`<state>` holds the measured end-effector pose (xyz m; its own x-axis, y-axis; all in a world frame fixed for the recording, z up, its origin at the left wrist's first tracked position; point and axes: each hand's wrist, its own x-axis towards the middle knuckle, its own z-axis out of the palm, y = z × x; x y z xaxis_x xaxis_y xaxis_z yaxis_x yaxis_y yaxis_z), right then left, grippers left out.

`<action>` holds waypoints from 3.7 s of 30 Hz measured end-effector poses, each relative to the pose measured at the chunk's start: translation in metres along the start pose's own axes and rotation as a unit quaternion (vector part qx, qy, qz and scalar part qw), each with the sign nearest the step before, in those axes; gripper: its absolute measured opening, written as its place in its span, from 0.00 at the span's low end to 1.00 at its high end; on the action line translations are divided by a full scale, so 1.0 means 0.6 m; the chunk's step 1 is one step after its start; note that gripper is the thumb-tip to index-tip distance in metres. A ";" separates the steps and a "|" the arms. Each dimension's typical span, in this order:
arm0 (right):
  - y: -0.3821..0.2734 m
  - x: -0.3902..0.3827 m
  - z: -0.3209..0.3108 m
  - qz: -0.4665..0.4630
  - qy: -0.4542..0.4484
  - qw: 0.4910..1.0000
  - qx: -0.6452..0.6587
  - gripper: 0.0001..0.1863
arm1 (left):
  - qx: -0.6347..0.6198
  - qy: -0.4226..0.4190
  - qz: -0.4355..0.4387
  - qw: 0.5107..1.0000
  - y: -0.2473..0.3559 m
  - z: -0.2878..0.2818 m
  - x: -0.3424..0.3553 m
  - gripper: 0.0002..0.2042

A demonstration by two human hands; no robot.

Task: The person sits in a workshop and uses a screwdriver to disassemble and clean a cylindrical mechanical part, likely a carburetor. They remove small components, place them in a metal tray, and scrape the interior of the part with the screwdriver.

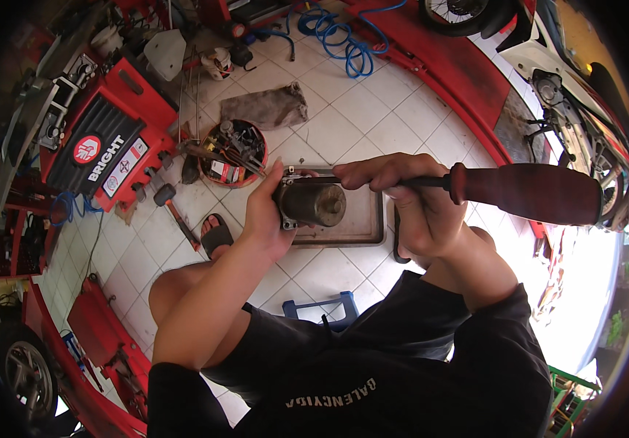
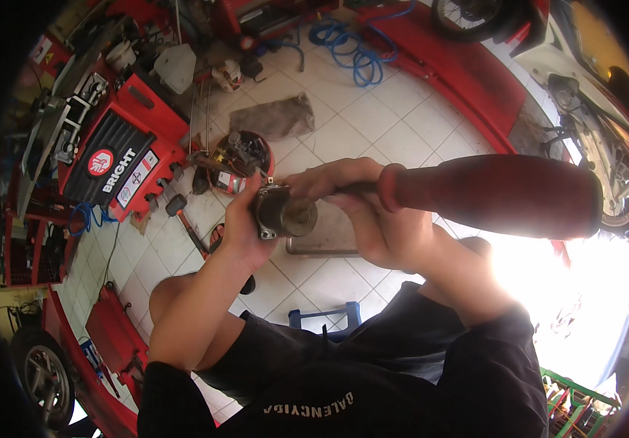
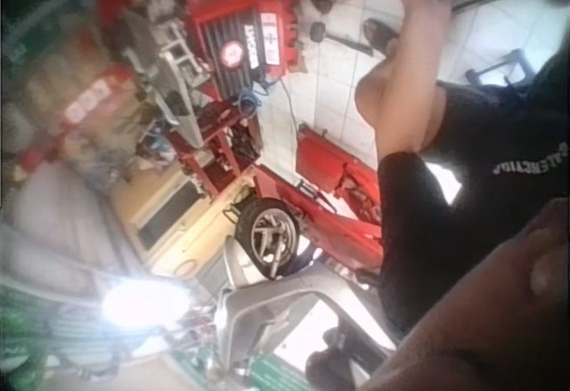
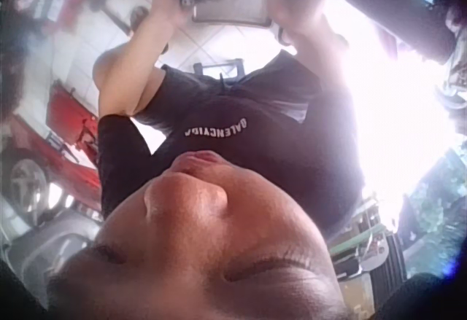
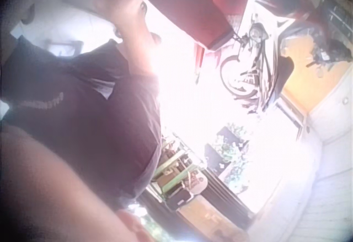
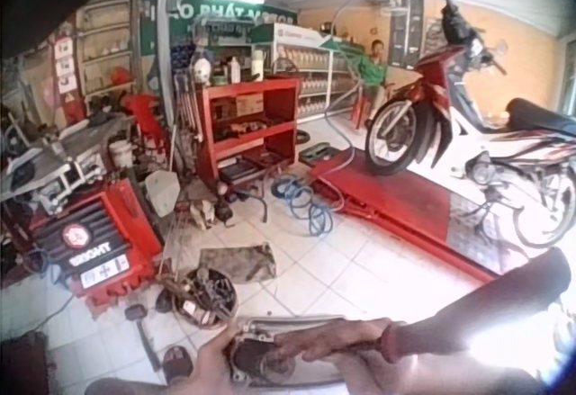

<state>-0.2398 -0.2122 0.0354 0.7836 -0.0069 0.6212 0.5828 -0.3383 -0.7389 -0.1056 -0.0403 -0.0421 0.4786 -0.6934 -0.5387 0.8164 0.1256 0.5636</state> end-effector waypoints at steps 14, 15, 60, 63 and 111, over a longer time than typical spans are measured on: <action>0.006 -0.002 0.005 -0.010 -0.015 1.000 0.007 0.13 | -0.008 -0.010 -0.016 1.000 -0.001 -0.002 0.003 0.26; 0.005 -0.003 0.006 -0.011 -0.016 1.000 0.004 0.13 | -0.006 -0.008 -0.020 1.000 -0.002 -0.003 0.001 0.26; -0.028 0.000 0.003 0.148 -0.004 0.964 -0.221 0.23 | 0.009 0.036 -0.136 0.990 -0.045 0.008 0.004 0.21; -0.016 -0.001 0.015 0.152 0.073 0.984 0.049 0.26 | -0.006 0.035 -0.125 0.992 -0.044 0.010 0.004 0.21; -0.031 -0.007 -0.017 0.133 -0.004 0.954 -0.270 0.11 | 0.083 0.035 -0.157 0.984 -0.051 0.041 -0.005 0.21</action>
<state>-0.2561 -0.2153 0.0490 0.8909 -0.1535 0.4274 0.1690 -0.7615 -0.6258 -0.1399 -0.0596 -0.0422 0.2379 -0.6280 -0.7409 0.8664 -0.2075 0.4541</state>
